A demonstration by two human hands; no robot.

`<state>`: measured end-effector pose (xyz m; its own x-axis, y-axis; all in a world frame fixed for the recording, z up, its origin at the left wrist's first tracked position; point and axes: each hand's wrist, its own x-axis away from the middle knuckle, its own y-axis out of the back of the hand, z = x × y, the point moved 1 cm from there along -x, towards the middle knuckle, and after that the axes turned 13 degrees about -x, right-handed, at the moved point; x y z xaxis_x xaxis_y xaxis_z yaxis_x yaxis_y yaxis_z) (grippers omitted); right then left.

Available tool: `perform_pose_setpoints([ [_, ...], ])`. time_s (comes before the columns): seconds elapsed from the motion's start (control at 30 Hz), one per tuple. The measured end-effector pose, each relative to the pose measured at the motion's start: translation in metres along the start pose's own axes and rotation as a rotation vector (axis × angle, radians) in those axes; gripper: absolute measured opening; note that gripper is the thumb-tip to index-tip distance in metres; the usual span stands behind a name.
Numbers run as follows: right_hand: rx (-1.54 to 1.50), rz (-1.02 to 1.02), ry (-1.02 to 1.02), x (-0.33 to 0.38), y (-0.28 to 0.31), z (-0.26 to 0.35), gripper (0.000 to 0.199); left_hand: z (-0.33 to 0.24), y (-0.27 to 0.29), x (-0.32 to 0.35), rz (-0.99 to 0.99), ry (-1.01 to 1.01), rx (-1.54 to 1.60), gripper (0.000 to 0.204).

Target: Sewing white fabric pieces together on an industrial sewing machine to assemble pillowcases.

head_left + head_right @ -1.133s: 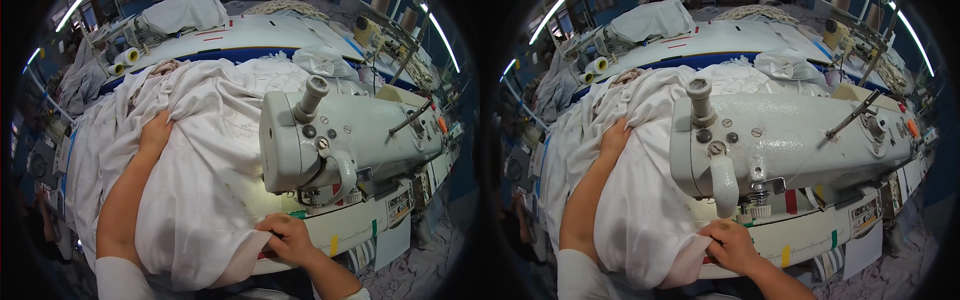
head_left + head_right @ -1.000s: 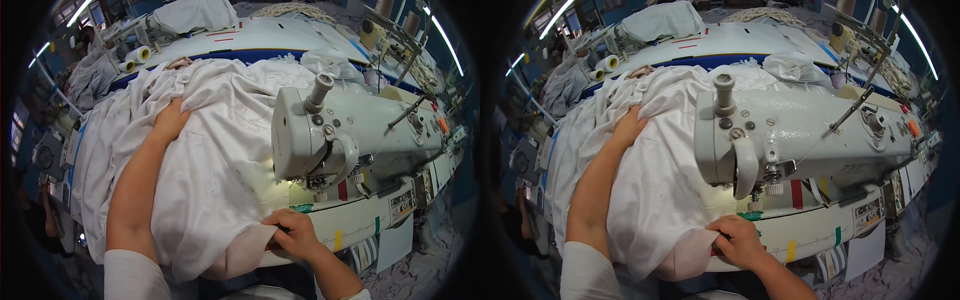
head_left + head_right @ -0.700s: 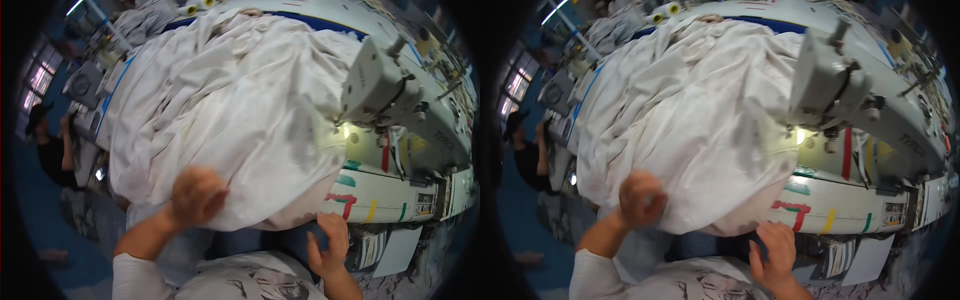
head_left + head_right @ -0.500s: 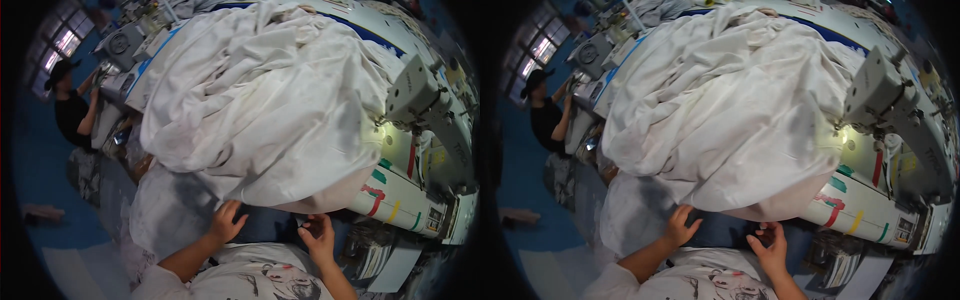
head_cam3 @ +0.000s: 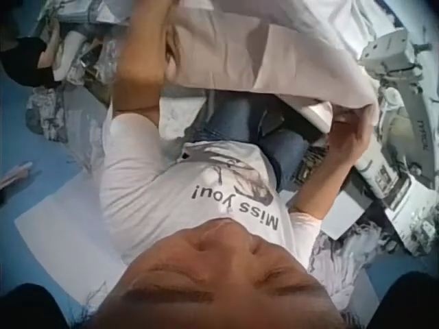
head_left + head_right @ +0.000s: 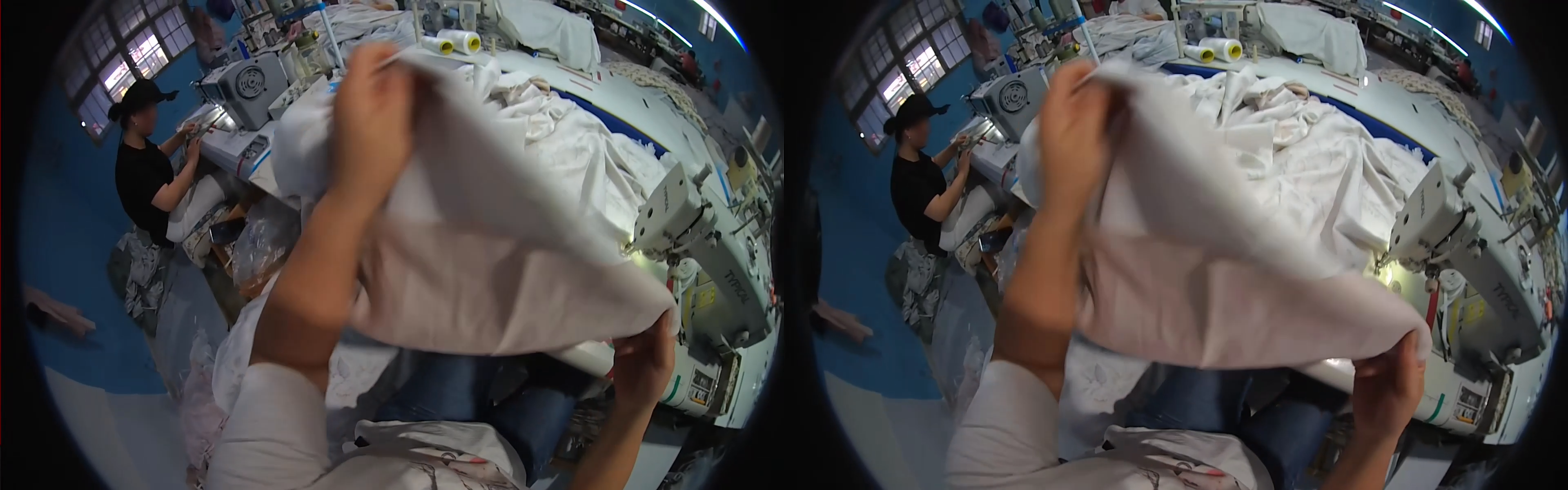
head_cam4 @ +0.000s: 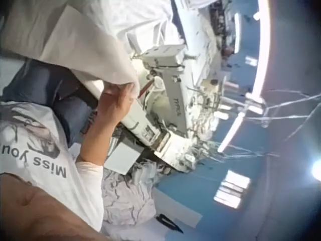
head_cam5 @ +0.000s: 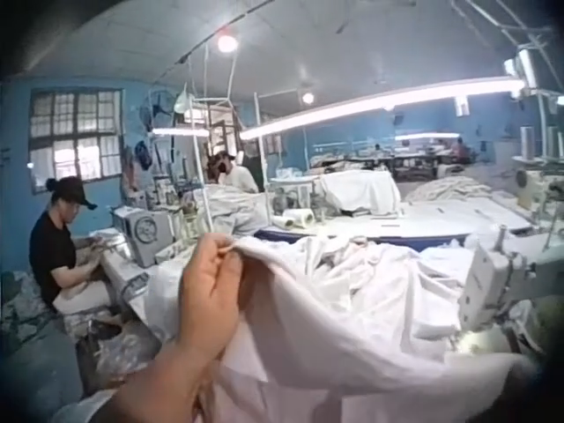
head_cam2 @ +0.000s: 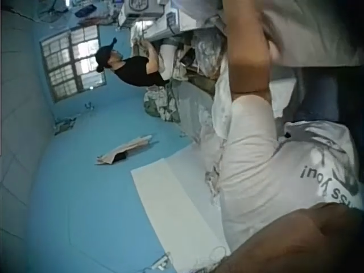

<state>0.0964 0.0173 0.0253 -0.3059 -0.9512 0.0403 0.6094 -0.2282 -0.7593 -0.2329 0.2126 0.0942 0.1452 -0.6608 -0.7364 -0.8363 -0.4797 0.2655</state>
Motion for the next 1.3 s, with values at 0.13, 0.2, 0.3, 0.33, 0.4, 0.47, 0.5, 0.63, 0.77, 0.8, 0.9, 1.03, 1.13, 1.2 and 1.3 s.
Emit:
perform_pose_setpoints([
  [0.13,0.081,0.035,-0.016,-0.01,-0.007,-0.028,0.044,0.012,-0.147,-0.033,0.64,-0.165,0.008,0.054],
  [0.2,0.136,-0.065,-0.075,-0.004,0.024,-0.037,0.044,0.0,-0.156,0.025,0.683,-0.418,-0.129,0.063],
  [0.3,0.297,-0.134,-0.227,0.011,0.051,-0.057,0.041,-0.005,-0.104,0.069,0.72,-0.406,-0.121,0.054],
  [0.33,0.289,-0.118,-0.241,0.015,0.051,-0.063,0.041,0.005,-0.074,0.078,0.682,-0.343,-0.147,0.05],
  [0.4,0.36,-0.093,-0.275,0.017,0.049,-0.065,0.042,0.03,-0.018,0.096,0.578,-0.188,-0.251,0.045],
  [0.47,0.415,-0.017,-0.298,0.014,0.044,-0.057,0.034,0.076,0.027,0.108,0.393,-0.009,-0.384,0.045],
  [0.5,0.46,0.054,-0.329,0.013,0.043,-0.057,0.027,0.102,0.05,0.115,0.278,0.09,-0.464,0.046],
  [0.63,0.527,0.092,-0.415,0.01,0.027,-0.071,0.032,0.158,0.092,0.111,0.123,0.14,-0.884,0.045],
  [0.77,0.454,0.214,-0.479,0.017,0.006,-0.088,0.03,0.194,0.12,0.085,0.256,0.017,-1.154,0.031],
  [0.8,0.444,0.191,-0.514,0.022,0.001,-0.087,0.028,0.185,0.119,0.069,0.296,0.149,-1.095,0.022],
  [0.9,0.512,0.26,-0.524,0.031,-0.005,-0.076,0.026,0.14,0.121,0.02,0.606,0.133,-0.714,0.021],
  [1.03,1.003,0.602,0.163,0.017,-0.039,-0.072,0.052,-0.003,0.067,0.032,0.753,-0.488,-0.286,0.025],
  [1.13,1.022,0.7,0.468,0.006,-0.088,-0.088,0.068,-0.047,0.032,0.071,0.985,-0.488,-0.122,0.027],
  [1.2,1.005,0.648,0.342,-0.008,-0.079,-0.104,0.053,-0.049,0.003,0.094,0.994,-0.485,-0.028,0.022],
  [1.3,0.947,0.532,0.085,-0.016,-0.041,-0.106,0.033,-0.044,-0.01,0.116,0.865,-0.359,0.069,0.026],
])
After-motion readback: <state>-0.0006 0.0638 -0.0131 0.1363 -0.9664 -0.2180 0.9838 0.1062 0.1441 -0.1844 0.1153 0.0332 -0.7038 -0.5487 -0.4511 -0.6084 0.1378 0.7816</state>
